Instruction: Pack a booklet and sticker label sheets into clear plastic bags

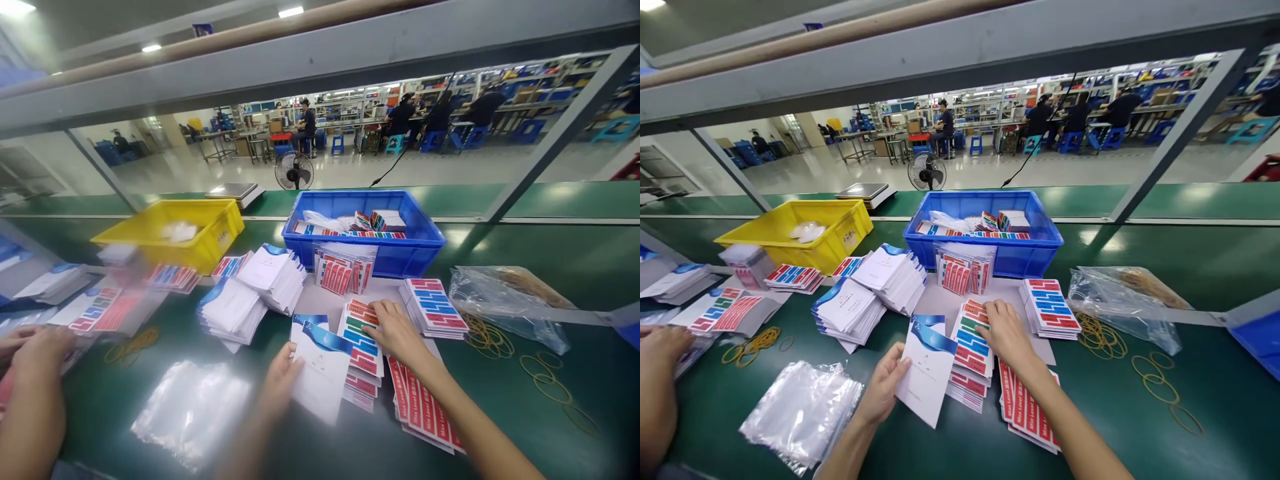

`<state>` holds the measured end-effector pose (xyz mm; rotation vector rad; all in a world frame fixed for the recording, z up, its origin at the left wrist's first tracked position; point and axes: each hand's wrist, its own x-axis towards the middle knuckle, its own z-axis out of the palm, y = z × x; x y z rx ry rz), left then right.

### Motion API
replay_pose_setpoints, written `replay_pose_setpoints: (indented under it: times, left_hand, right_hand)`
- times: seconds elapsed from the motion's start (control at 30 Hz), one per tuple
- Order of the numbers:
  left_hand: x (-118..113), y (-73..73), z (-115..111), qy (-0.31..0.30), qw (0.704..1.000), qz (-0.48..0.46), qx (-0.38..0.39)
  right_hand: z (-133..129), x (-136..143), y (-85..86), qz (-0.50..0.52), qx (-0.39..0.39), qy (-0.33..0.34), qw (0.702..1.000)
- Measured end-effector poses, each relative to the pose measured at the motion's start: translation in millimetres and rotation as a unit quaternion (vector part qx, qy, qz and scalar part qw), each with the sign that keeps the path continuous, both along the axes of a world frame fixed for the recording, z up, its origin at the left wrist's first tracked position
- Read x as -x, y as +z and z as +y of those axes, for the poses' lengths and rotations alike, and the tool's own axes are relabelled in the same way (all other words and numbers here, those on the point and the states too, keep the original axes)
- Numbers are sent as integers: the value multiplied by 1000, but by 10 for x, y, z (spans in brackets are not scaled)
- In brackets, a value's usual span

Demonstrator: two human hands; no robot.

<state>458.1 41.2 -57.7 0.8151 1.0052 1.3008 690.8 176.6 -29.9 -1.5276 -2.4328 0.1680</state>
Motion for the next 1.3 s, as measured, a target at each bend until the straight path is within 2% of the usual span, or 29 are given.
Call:
replay_pose_setpoints:
  times: [0.07,0.17,0.23,0.33,0.47,0.6,0.7,0.77,0.8,0.9,0.97,1.03,1.17,1.23,1.3]
  left_hand:
    - [-9,-26,-28,40,989,136,-42]
    - [-4,-70,-75,86,942,310,-96]
    - [3,-98,-100,97,925,349,-116]
    - [3,-113,-121,93,919,359,-131]
    - [-27,-56,-118,76,936,330,-99]
    - [-45,15,-73,90,968,230,-50]
    - [-16,18,-23,92,988,122,-5]
    - [5,5,5,95,993,63,28]
    - [10,-1,14,96,994,43,40]
    - [-23,-4,14,90,994,9,64]
    - [-80,5,-8,90,993,0,78]
    - [-149,21,-40,96,991,1,90]
    - [-266,74,-92,64,994,-13,86]
    - [-304,95,-103,25,996,-26,76]
    - [-324,90,-110,-8,997,-37,74]
  right_hand:
    - [5,2,7,-4,1,1,1000]
    - [11,1,3,-4,-2,4,1000]
    - [20,-7,-7,-1,-6,3,1000]
    - [43,-22,-26,-2,-8,0,1000]
    - [66,-12,-50,6,-11,0,1000]
    - [58,13,-38,25,-25,5,999]
    - [17,-53,101,55,-24,-1,998]
    - [-55,-140,291,115,-4,-7,993]
    - [-108,-183,406,159,14,-7,987]
    - [-326,-220,714,357,160,24,920]
    - [-492,-129,786,388,229,68,890]
    - [-641,40,707,359,232,93,899]
    - [-809,394,322,261,99,70,958]
    - [-829,468,182,245,49,68,966]
    - [-824,426,129,247,14,76,966]
